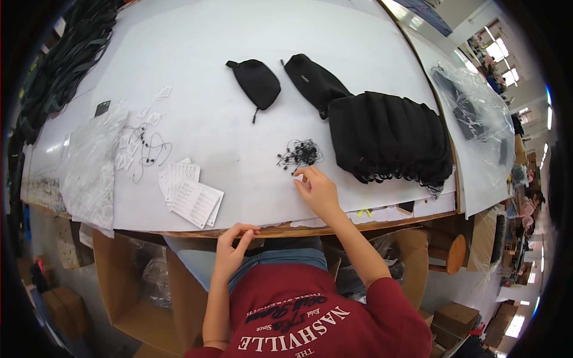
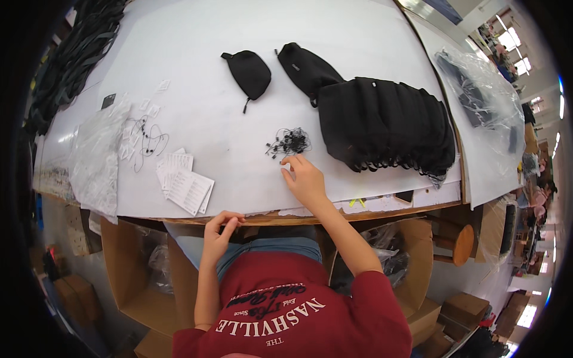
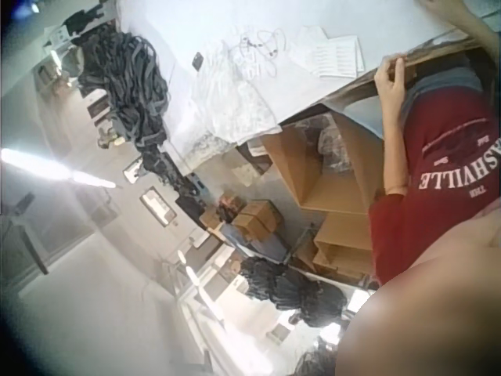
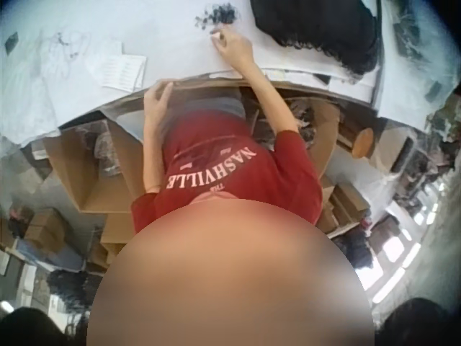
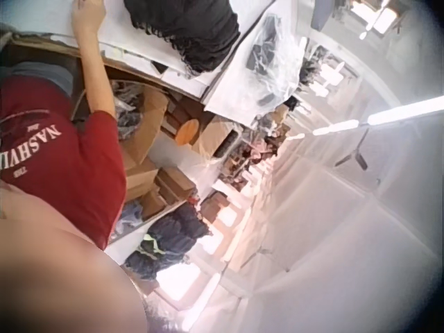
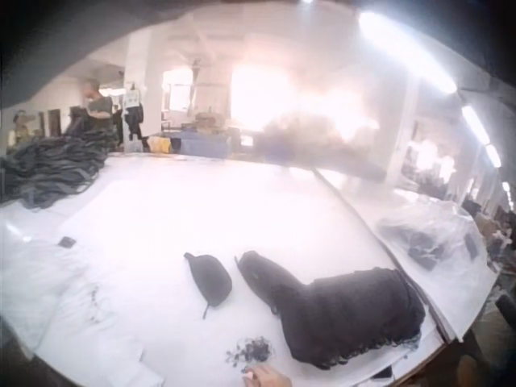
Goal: Packing instruction manuals and small accessories into black zippered pouches.
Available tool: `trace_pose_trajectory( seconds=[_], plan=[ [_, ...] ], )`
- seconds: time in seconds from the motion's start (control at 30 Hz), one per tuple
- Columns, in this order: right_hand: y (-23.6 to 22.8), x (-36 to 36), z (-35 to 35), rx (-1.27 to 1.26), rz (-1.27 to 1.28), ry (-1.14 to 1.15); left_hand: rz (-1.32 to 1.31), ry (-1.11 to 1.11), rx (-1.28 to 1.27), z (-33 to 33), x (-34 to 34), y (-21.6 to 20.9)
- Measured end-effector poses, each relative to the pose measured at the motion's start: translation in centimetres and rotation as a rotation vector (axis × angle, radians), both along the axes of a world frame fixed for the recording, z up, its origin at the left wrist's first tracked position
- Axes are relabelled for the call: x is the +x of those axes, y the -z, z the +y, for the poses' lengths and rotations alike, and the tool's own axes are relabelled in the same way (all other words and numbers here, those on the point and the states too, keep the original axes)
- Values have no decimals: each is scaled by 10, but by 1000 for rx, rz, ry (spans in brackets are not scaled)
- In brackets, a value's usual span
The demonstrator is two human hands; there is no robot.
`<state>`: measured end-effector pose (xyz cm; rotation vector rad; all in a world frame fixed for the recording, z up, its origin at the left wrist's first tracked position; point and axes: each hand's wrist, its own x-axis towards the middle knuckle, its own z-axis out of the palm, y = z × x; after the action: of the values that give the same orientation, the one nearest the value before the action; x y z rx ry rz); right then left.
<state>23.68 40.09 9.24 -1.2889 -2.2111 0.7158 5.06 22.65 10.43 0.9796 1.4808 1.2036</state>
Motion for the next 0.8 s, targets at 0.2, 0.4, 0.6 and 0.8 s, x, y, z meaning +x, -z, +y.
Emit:
trace_pose_trajectory(
  seconds=[0.2,0.4,0.6,0.8],
  plan=[
    [8,-39,35,188,-86,-69,443,-354,61,-2,-57,5],
    [9,-44,60,115,-249,-273,1028,-472,-113,-1,-99,34],
    [-32,-34,66,38,20,-118,1037,-410,-132,5,-102,21],
    [-119,-23,68,332,262,66,896,-218,-298,4,-112,0]
  ],
)
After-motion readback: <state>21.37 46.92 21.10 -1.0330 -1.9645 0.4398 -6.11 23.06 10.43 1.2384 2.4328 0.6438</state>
